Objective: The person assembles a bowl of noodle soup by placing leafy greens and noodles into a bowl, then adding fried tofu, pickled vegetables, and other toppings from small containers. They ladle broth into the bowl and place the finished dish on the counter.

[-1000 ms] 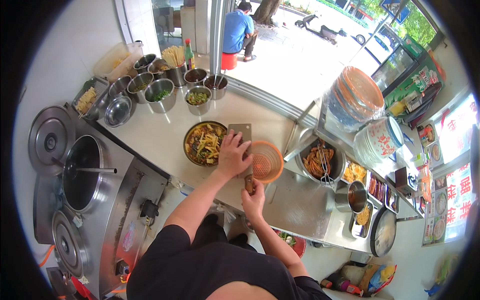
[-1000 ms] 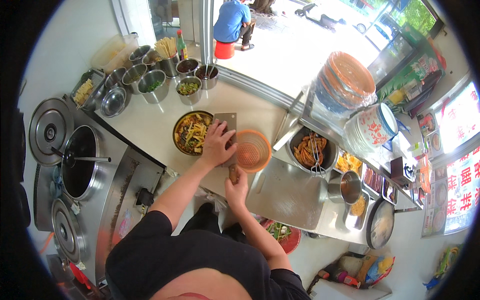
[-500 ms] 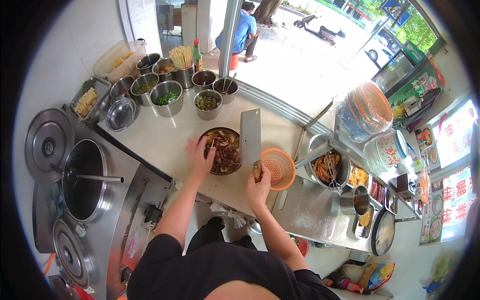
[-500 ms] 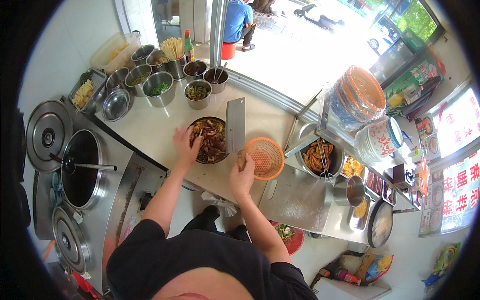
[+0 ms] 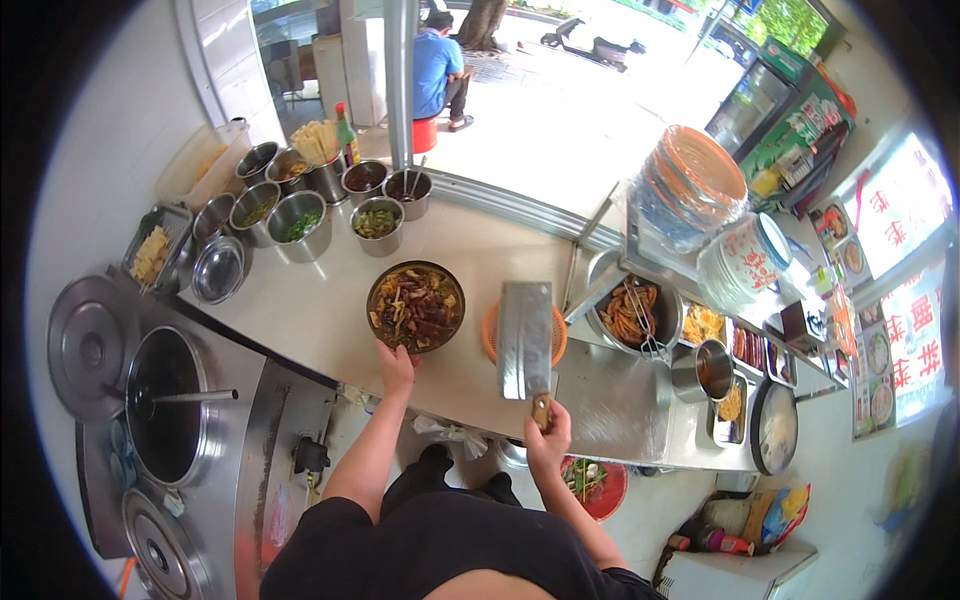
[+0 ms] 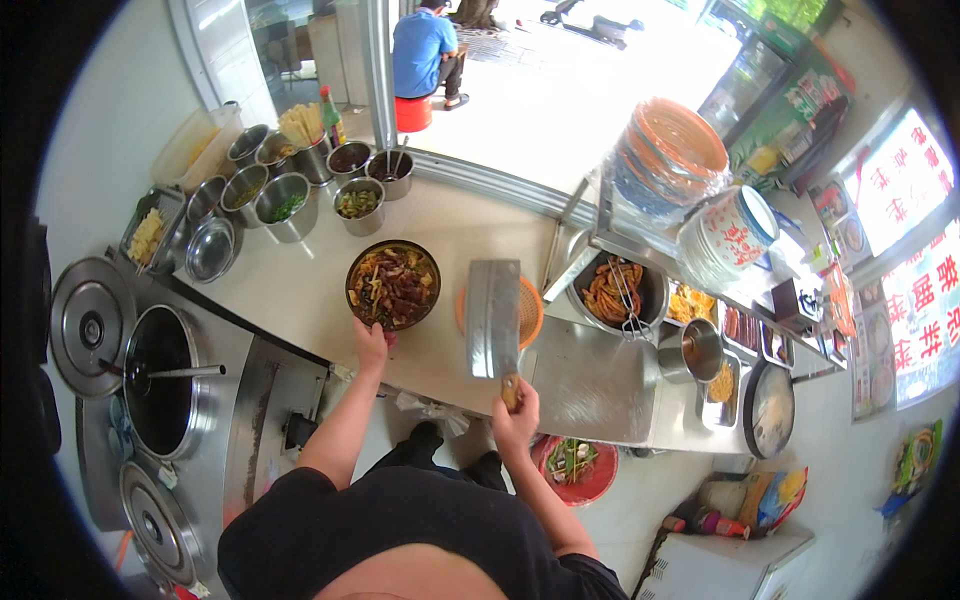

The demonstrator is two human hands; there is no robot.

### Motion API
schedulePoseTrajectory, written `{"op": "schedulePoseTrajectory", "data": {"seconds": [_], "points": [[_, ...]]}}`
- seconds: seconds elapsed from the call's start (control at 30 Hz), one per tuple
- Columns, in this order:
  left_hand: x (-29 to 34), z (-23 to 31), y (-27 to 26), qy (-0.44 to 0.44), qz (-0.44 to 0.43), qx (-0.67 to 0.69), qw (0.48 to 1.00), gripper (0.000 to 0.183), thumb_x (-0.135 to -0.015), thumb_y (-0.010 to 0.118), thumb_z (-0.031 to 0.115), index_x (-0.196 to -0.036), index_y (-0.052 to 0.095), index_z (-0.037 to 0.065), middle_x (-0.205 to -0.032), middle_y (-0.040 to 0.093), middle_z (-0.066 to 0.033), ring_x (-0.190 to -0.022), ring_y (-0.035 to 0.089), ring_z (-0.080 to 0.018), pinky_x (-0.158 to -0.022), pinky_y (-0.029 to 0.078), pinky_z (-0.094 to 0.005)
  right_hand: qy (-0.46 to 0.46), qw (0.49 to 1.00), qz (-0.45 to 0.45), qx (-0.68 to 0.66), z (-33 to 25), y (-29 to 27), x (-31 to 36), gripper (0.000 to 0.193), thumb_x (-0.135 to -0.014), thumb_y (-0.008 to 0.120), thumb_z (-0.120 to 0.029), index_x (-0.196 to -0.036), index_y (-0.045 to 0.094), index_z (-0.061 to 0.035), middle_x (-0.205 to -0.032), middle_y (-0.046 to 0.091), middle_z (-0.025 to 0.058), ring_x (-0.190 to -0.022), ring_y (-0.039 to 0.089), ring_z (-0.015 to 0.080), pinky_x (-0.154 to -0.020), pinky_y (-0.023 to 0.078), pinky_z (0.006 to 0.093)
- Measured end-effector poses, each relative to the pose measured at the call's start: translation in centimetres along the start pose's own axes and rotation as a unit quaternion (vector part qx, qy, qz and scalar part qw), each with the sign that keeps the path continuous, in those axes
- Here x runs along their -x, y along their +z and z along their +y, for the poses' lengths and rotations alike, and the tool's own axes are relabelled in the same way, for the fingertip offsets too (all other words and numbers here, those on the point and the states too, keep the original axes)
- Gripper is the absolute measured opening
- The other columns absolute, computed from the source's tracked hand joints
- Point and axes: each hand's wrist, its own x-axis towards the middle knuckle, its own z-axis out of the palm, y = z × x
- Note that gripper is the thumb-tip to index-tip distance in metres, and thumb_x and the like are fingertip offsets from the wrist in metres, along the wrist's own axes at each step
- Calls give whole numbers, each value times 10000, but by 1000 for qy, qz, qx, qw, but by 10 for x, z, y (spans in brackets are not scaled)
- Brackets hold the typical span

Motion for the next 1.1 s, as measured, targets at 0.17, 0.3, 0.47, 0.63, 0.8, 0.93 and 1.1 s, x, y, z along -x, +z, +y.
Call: {"op": "schedulePoseTrajectory", "data": {"seconds": [0.17,0.3,0.47,0.63,0.8,0.93,1.1], "points": [[-50,-25,25,82,38,-88,992,548,-969,437,82,-1473,259,-39,-1298,546,-245,-1081,607,-314,-924,499,-392,87,992,93,23,26,-89,47,418,-824,670,26,-1221,544,0,-1026,617,49,-873,601,104,-777,501,243],[-110,-34,57,177,92,-202,959,537,-952,442,82,-1455,290,-27,-1296,542,-243,-1090,602,-340,-908,505,-400,56,979,168,100,32,-138,83,327,-828,673,4,-1144,587,3,-980,609,40,-838,588,108,-751,491,252],[-132,2,107,-38,-26,-21,999,473,-932,427,81,-1392,319,45,-1058,609,-200,-696,655,-267,-544,527,-362,119,948,259,143,34,-158,101,367,-814,632,-27,-1167,542,16,-894,622,68,-602,547,87,-464,441,235],[-153,37,147,-51,-37,-64,996,419,-917,401,55,-1332,343,59,-828,628,-153,-539,617,-230,-446,476,-331,208,920,330,38,29,-157,101,395,-798,632,-36,-1176,533,16,-873,616,72,-510,496,86,-409,408,241],[-196,34,168,-110,-108,-43,987,401,-908,400,48,-1306,364,79,-735,618,-124,-522,611,-216,-424,459,-324,225,904,362,16,44,-153,75,389,-795,617,-31,-1173,532,0,-794,606,69,-491,515,107,-394,421,259],[-214,18,165,-109,-189,-49,975,220,-949,453,148,-1130,475,23,-1042,629,-156,-904,651,-272,-738,515,-475,198,904,379,-27,63,-152,44,399,-799,610,-25,-1186,514,-3,-734,590,71,-446,499,125,-369,411,268],[-180,11,128,-153,-176,22,972,400,-981,526,286,-1321,418,104,-1344,500,-129,-1152,543,-302,-923,442,-519,182,920,346,8,87,-155,-1,418,-823,616,-32,-1218,480,-5,-813,594,104,-515,553,151,-397,446,283]]}}
